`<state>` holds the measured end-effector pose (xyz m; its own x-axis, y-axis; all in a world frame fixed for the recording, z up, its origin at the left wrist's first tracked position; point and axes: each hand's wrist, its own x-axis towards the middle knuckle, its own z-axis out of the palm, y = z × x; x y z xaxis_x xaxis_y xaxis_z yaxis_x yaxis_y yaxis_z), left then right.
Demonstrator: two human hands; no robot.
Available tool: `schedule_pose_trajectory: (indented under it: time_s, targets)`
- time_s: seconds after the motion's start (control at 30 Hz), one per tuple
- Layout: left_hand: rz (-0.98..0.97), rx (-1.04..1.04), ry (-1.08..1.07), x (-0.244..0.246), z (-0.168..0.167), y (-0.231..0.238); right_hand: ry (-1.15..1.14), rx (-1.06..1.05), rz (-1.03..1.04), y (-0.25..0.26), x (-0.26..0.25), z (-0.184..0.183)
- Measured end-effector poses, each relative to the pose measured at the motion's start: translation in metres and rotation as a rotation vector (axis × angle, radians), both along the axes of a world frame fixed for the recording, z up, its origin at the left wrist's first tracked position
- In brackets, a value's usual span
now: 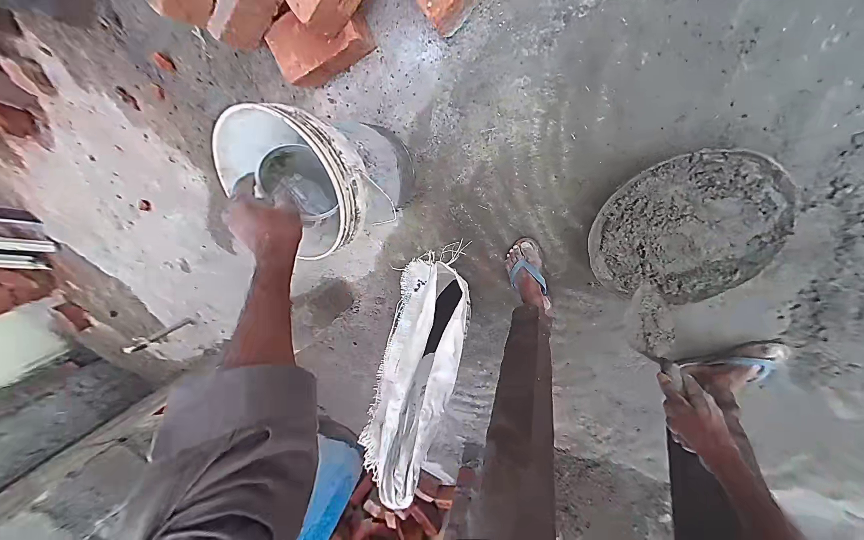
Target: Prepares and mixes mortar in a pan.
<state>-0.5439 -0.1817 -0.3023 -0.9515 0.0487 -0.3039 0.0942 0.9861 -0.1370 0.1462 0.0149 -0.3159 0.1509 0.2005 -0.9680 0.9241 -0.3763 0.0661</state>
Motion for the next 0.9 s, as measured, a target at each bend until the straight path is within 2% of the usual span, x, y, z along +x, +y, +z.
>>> schedule_pose_trajectory:
  time_s: [0.1, 0.2, 0.27, 0.3, 0.37, 0.47, 0.57, 0.67, 0.8, 0.9]
  targets:
    - [0.1, 0.269, 0.172, 0.042, 0.064, -0.003, 0.064, 0.047, -0.057, 0.013, 0.027, 0.009]
    - [0.106, 0.452, 0.229, 0.112, 0.119, 0.034, 0.109, 0.097, -0.073, 0.02, 0.059, 0.011]
    - [0.068, 0.465, 0.132, 0.17, 0.137, 0.06, 0.118, 0.133, -0.09, 0.028, 0.077, 0.02]
    - [0.031, 0.473, 0.031, 0.199, 0.134, 0.075, 0.106, 0.158, -0.101, 0.033, 0.085, 0.024]
    - [-0.041, 0.467, -0.143, 0.255, 0.105, 0.104, 0.092, 0.191, -0.175, 0.044, 0.106, 0.027]
    - [-0.073, 0.293, -0.452, 0.341, 0.056, 0.15, 0.09, 0.151, -0.256, 0.058, 0.127, 0.024]
    - [-0.072, 0.089, -0.717, 0.416, -0.014, 0.191, 0.107, 0.185, -0.323, 0.06, 0.143, 0.012]
    - [-0.101, -0.05, -0.862, 0.478, -0.08, 0.215, 0.121, 0.203, -0.387, 0.054, 0.158, 0.007]
    - [0.043, 0.004, -0.91, 0.528, -0.111, 0.235, 0.142, 0.181, -0.446, 0.043, 0.163, 0.0]
    - [0.038, -0.023, -0.907, 0.542, -0.118, 0.241, 0.162, 0.145, -0.421, 0.04, 0.162, -0.004]
